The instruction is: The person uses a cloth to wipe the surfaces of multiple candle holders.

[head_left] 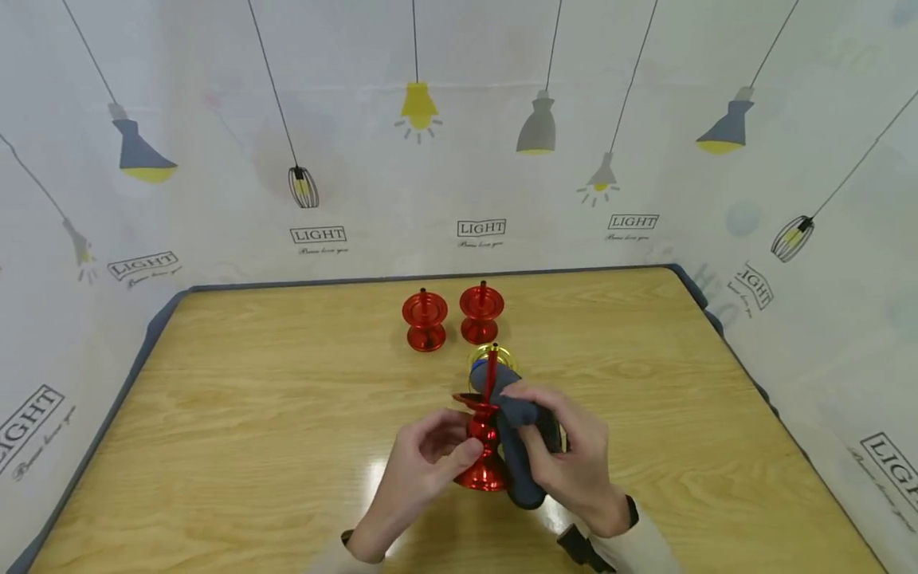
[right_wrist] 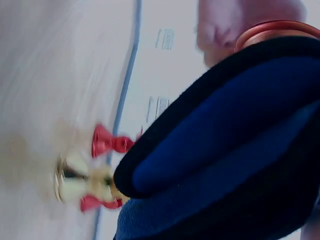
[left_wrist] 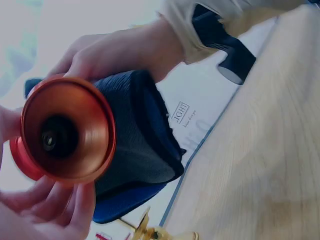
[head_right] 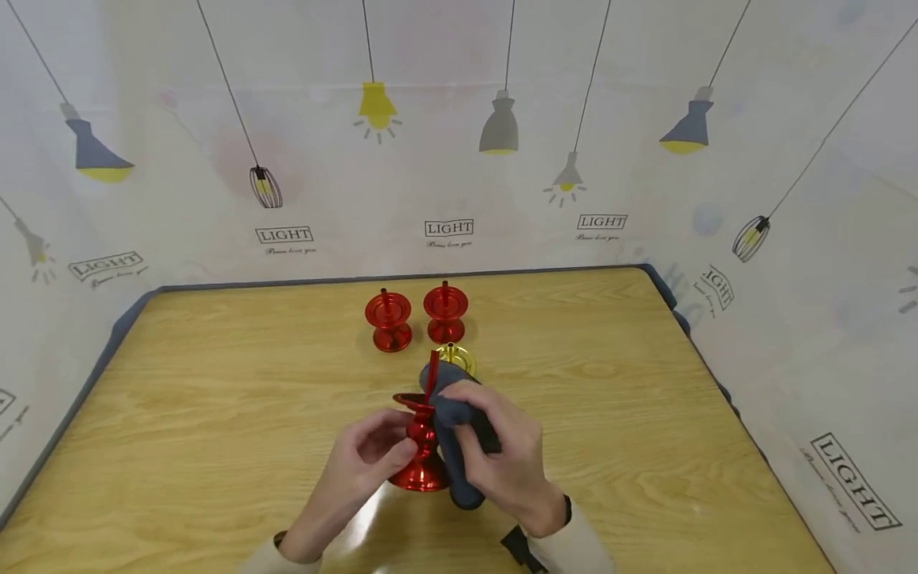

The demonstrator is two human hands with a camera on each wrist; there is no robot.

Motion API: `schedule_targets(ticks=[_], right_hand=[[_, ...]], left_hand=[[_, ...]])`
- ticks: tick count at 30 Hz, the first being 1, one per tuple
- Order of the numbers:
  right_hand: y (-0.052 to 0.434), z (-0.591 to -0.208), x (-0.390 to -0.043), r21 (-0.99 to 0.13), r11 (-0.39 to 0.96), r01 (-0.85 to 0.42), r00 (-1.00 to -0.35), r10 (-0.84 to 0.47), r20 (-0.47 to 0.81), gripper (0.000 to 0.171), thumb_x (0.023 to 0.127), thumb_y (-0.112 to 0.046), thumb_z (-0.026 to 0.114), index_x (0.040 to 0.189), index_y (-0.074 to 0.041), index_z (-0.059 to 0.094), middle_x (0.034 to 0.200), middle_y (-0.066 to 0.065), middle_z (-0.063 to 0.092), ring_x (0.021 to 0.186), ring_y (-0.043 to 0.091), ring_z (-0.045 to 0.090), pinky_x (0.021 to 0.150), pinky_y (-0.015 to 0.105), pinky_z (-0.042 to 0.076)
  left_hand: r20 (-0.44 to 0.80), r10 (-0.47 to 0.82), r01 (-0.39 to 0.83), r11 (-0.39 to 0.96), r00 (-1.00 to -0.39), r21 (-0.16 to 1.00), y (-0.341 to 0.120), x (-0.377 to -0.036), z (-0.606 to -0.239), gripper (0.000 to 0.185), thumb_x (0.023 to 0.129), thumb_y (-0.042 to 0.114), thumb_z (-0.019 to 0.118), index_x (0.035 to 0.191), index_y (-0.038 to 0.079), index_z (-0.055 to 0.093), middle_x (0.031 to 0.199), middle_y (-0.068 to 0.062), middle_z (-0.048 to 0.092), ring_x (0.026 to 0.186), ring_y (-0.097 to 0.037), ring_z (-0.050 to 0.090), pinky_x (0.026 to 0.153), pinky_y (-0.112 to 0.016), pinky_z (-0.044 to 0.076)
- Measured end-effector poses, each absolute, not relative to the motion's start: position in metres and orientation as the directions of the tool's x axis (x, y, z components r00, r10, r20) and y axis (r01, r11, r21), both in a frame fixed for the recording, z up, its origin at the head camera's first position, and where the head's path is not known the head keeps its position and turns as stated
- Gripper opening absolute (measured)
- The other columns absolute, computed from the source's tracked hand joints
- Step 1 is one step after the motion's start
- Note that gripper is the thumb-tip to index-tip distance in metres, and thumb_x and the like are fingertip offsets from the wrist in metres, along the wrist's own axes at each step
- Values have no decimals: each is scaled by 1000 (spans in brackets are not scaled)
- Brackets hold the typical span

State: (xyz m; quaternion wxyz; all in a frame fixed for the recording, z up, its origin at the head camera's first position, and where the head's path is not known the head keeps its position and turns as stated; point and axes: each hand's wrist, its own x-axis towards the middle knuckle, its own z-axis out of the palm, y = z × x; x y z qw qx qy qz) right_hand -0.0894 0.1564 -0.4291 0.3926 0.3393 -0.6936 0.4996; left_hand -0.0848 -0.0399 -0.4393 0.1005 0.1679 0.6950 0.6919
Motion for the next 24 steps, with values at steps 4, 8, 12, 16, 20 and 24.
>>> schedule_targets(ticks=[4,8,12,16,20,24], right_hand=[[153,-424,-90,-313,326,-892,-372,-135,919,20,98,-7,65,103,12,66,97,20,72,90,27,72,97,25,54],[151,-422,-88,-305,304,-903,-358,-139,923,21,98,-7,65,102,14,65,99,21,71,93,27,72,99,27,54],[150,-426,-88,-402,170,-900,-420,-90,903,17,95,2,65,104,17,63,103,23,71,99,27,71,98,29,54],[148,-432,-88,-526,15,-851,-526,-41,850,20,90,13,65,108,20,60,107,22,71,104,25,70,95,30,56],[151,-433,-89,-528,95,-844,-533,-44,845,20,88,12,66,107,16,62,104,20,72,101,24,70,95,27,55],[153,-429,-90,-409,284,-867,-450,-95,888,17,95,-2,65,104,12,66,98,20,72,93,25,71,96,23,54]], left_hand=[[137,290,159,52,-947,986,-34,-83,-438,22,90,18,79,106,5,72,92,-11,73,80,-12,69,78,-27,59],[185,306,196,6,-934,980,-35,-86,-441,21,91,17,77,108,4,72,95,-10,74,82,-12,69,79,-29,59],[183,421,105,-202,-889,974,-41,-89,-447,32,98,22,68,116,-4,68,102,-3,75,90,-11,69,83,-28,58],[127,590,-146,-392,-797,908,-45,-90,-451,33,104,28,57,122,2,67,107,4,74,97,-9,69,89,-27,56],[56,571,-115,-259,-819,959,-49,-90,-443,31,104,25,57,120,1,67,107,-3,73,97,-9,69,88,-25,55],[84,404,96,9,-911,995,-45,-85,-432,31,95,22,72,117,0,70,102,-11,73,91,-12,70,83,-27,58]])
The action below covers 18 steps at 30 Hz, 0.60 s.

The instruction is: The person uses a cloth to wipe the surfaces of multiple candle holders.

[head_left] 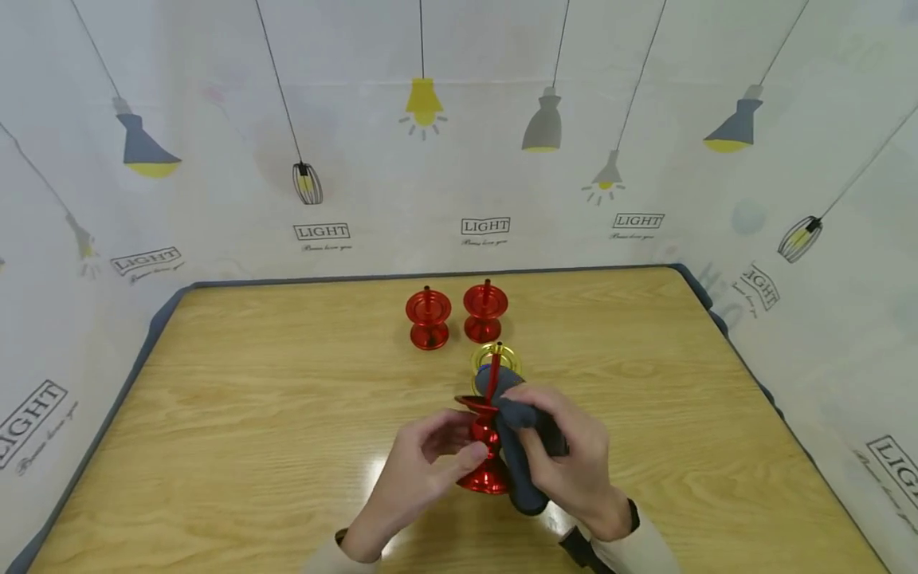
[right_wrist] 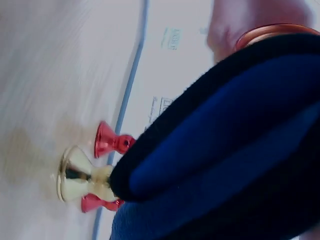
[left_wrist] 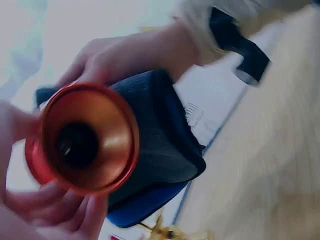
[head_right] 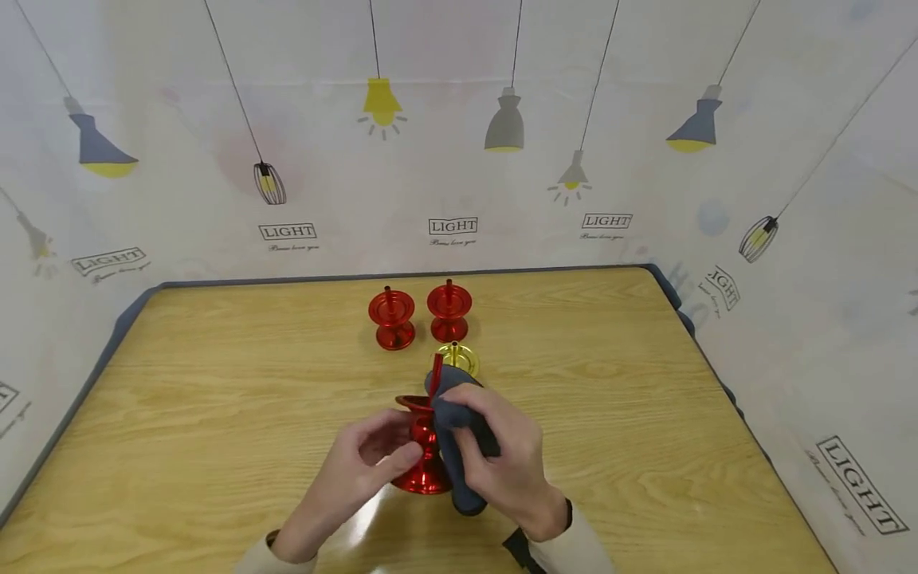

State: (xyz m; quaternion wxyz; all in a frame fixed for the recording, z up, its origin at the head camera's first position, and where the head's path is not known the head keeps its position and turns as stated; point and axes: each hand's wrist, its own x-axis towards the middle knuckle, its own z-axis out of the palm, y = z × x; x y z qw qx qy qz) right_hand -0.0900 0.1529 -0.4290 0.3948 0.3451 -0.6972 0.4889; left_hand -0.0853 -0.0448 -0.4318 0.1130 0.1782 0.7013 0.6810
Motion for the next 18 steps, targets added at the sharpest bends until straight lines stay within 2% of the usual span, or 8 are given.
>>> schedule_targets(ticks=[4,8,11,14,18], right_hand=[[150,-423,-89,-318,343,-884,-383,-139,913,20,97,-7,65,103,11,67,97,19,72,89,27,72,95,25,55],[147,-422,-89,-324,332,-886,-386,-141,912,19,97,-7,66,104,11,67,99,19,72,91,26,73,96,25,55],[147,-424,-89,-359,299,-884,-408,-121,905,20,97,-6,66,106,11,66,101,20,72,95,26,72,98,26,54],[146,-427,-91,-428,197,-882,-451,-84,889,19,95,0,66,107,14,65,103,21,72,100,27,72,98,28,55],[145,-430,-91,-556,32,-831,-556,-27,830,22,89,14,65,111,17,62,107,22,72,103,24,72,93,28,57]], left_hand=[[134,294,172,105,-946,979,-38,-81,-428,25,87,20,81,110,11,74,93,-3,75,82,-11,70,79,-29,60],[137,299,165,73,-944,983,-41,-84,-431,24,88,16,79,110,9,74,97,-8,75,84,-13,70,82,-29,59],[143,360,147,-15,-922,989,-45,-90,-436,28,92,16,75,116,1,71,103,-11,74,90,-14,69,84,-28,57],[146,440,77,-171,-886,982,-49,-94,-440,36,96,19,69,122,-6,66,106,-5,74,96,-12,69,87,-27,56],[148,590,-149,-425,-794,893,-50,-97,-446,32,101,24,61,124,2,67,109,4,74,100,-9,69,90,-27,56]])
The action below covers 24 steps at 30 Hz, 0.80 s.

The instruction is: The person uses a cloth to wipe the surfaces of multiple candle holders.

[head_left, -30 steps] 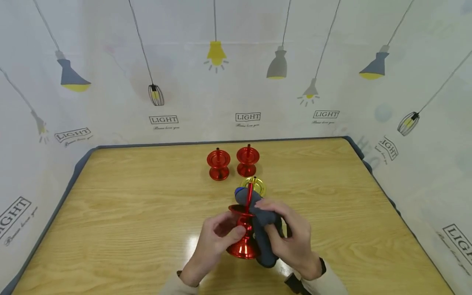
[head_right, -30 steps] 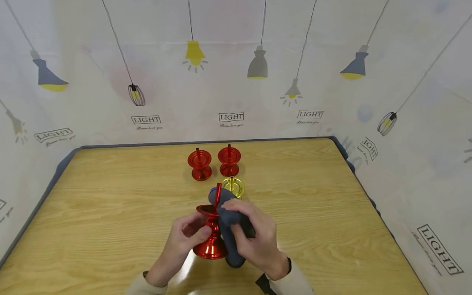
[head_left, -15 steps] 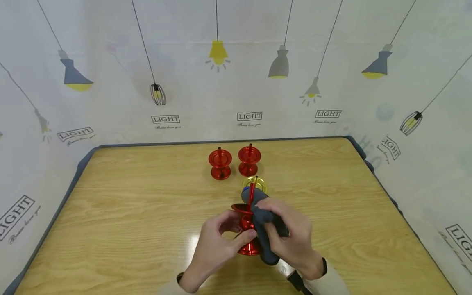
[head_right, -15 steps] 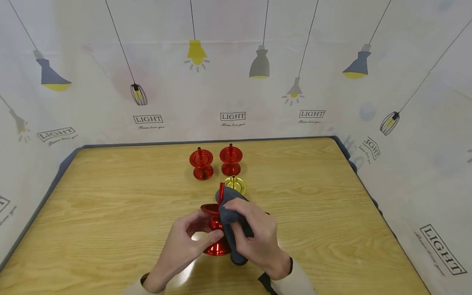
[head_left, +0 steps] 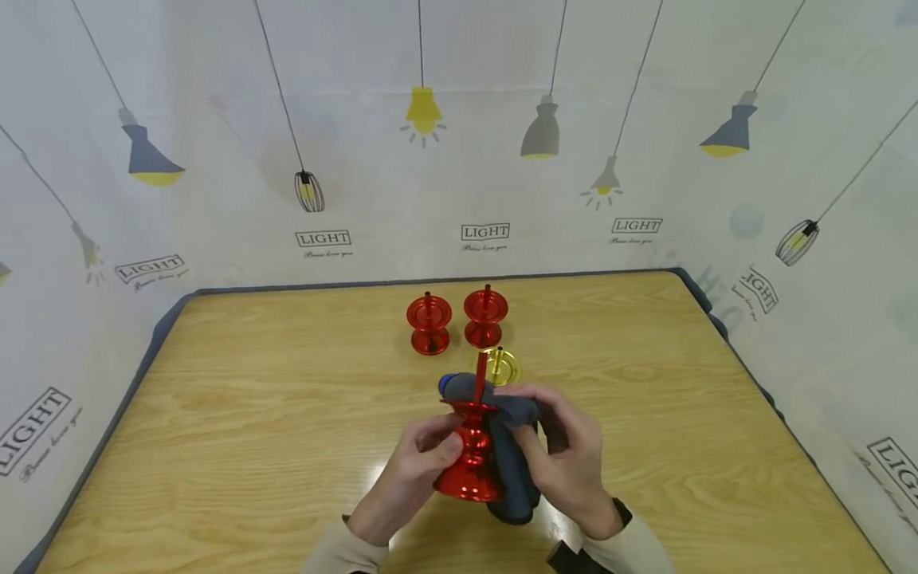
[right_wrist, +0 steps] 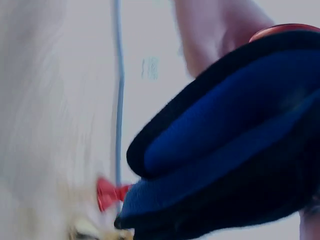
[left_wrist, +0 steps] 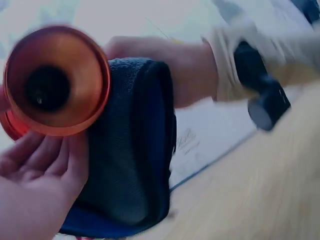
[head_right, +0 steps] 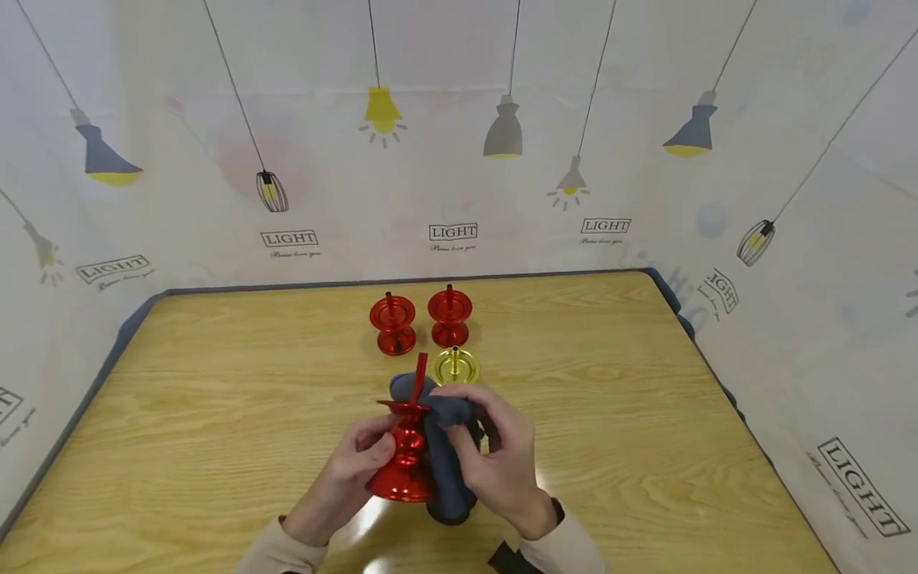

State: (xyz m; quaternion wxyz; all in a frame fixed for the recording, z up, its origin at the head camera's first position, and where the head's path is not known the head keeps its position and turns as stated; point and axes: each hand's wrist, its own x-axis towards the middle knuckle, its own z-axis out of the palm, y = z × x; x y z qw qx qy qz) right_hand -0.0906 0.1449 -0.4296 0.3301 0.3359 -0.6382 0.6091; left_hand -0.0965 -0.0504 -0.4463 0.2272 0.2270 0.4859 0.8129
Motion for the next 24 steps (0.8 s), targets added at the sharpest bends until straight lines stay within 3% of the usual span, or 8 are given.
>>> schedule_targets(ticks=[3,5,9,12,15,19,24], right_hand=[[145,-431,-90,-616,16,-787,-616,-7,787,28,85,21,64,113,15,62,107,21,72,102,18,72,89,25,57],[146,-430,-90,-618,66,-783,-620,-12,785,30,84,22,63,112,13,64,106,21,72,101,17,71,90,24,57],[149,-427,-94,-494,264,-829,-526,-62,849,17,92,6,65,108,9,67,100,20,72,97,19,72,95,23,54],[149,-424,-94,-379,370,-848,-447,-116,887,20,99,-9,63,107,8,67,98,17,72,91,24,73,96,22,53],[147,-423,-93,-332,391,-858,-413,-141,900,23,100,-13,61,106,9,66,97,17,72,89,26,73,97,22,53],[145,-426,-91,-365,346,-865,-426,-118,897,22,99,-10,64,106,11,65,98,18,71,92,24,72,98,22,53],[144,-434,-92,-511,143,-848,-521,-48,852,19,91,9,65,109,16,62,104,22,71,101,23,70,96,26,55]], left_hand=[[129,677,-297,-475,-724,828,-51,-98,-448,27,104,25,55,124,10,66,109,3,74,100,-10,70,91,-29,57],[93,678,-295,-434,-729,852,-53,-98,-445,34,105,25,53,129,2,63,110,3,73,102,-10,70,92,-28,56],[76,530,-38,-201,-845,979,-50,-96,-437,41,100,23,64,128,-7,61,108,-3,72,99,-10,69,89,-25,56],[108,399,119,2,-911,993,-45,-93,-432,34,93,22,75,118,-1,68,101,-11,72,90,-13,70,84,-27,58],[122,353,158,74,-928,985,-42,-91,-430,27,91,20,77,112,4,71,97,-13,73,84,-14,70,81,-29,59],[105,405,120,14,-908,993,-46,-95,-433,29,93,20,75,114,1,70,100,-12,73,88,-12,70,84,-28,58],[94,555,-40,-224,-827,974,-54,-101,-442,43,98,26,69,127,-5,63,110,0,72,101,-10,68,91,-26,55]])
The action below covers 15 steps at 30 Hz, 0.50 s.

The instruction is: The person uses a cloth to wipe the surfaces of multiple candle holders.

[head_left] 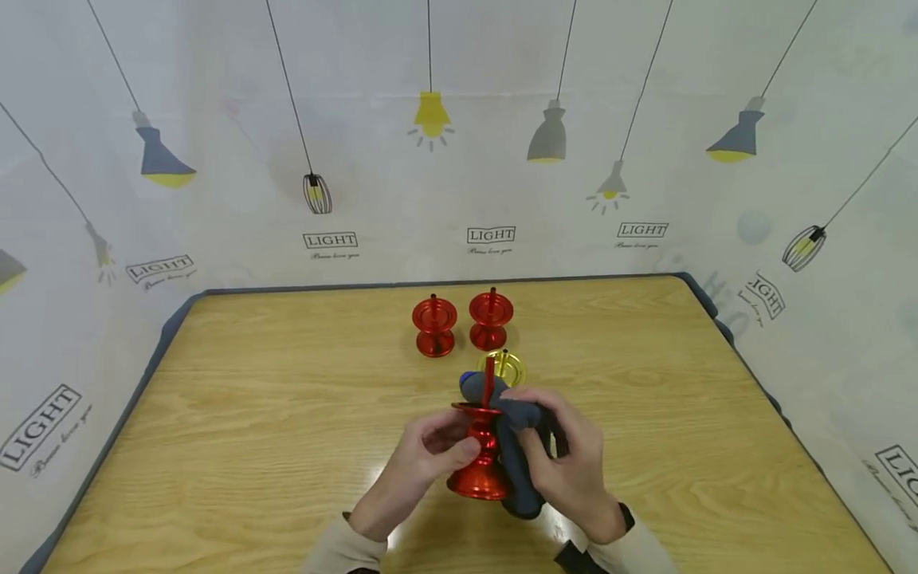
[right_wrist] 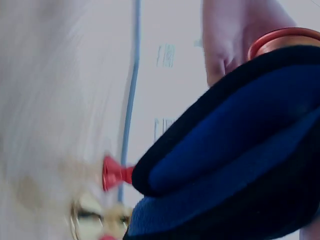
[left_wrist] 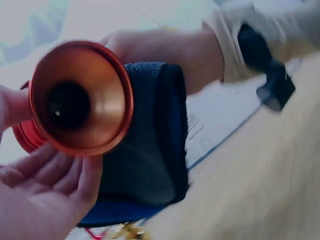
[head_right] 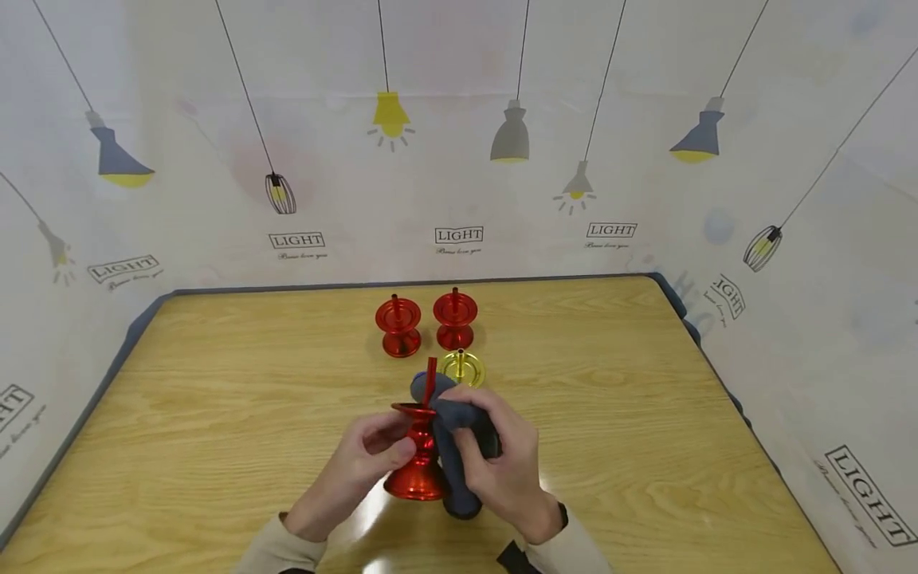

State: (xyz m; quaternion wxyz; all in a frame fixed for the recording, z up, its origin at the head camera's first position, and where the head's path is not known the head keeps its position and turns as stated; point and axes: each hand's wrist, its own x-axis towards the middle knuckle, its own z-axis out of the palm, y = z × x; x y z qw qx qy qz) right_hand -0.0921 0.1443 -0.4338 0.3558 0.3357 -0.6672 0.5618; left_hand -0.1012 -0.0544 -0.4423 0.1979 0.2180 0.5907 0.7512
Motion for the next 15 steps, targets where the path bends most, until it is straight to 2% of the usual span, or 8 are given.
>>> schedule_targets(ticks=[4,5,7,9,11,15], right_hand=[[143,-436,-91,-625,-3,-780,-625,-15,780,28,87,21,62,114,17,60,109,18,71,103,19,70,91,25,56],[142,-436,-90,-639,-15,-769,-639,-12,769,29,86,22,62,115,17,60,110,17,71,102,18,70,90,24,56],[142,-435,-90,-649,3,-760,-649,-7,760,30,86,22,63,115,15,61,109,16,71,101,16,70,89,23,56],[143,-434,-90,-626,74,-776,-628,-7,778,28,86,20,64,113,13,63,106,18,71,101,16,70,89,22,56],[144,-432,-92,-570,175,-803,-582,-23,813,23,88,13,66,111,11,65,103,19,71,99,17,70,92,22,55],[143,-425,-95,-389,363,-847,-448,-93,889,16,96,-5,66,106,8,68,99,17,72,93,23,73,96,22,54]], left_hand=[[157,691,-209,-414,-706,886,-59,-103,-447,37,105,25,57,133,0,60,116,2,72,109,-11,67,98,-29,54],[163,715,-247,-431,-679,868,-59,-103,-447,36,106,24,54,134,1,59,118,0,72,111,-12,67,99,-30,54],[142,729,-266,-414,-670,871,-61,-104,-444,35,107,23,52,132,-1,59,116,1,72,109,-11,68,98,-29,54],[106,699,-194,-336,-707,922,-62,-104,-441,37,106,23,54,129,-6,58,113,1,70,105,-10,67,94,-26,54],[57,629,-100,-212,-775,972,-61,-102,-436,40,103,25,59,127,-8,60,110,0,70,101,-10,67,90,-24,54],[57,441,78,29,-896,997,-54,-96,-429,33,96,24,72,118,0,68,103,-9,72,91,-14,69,84,-27,57]])
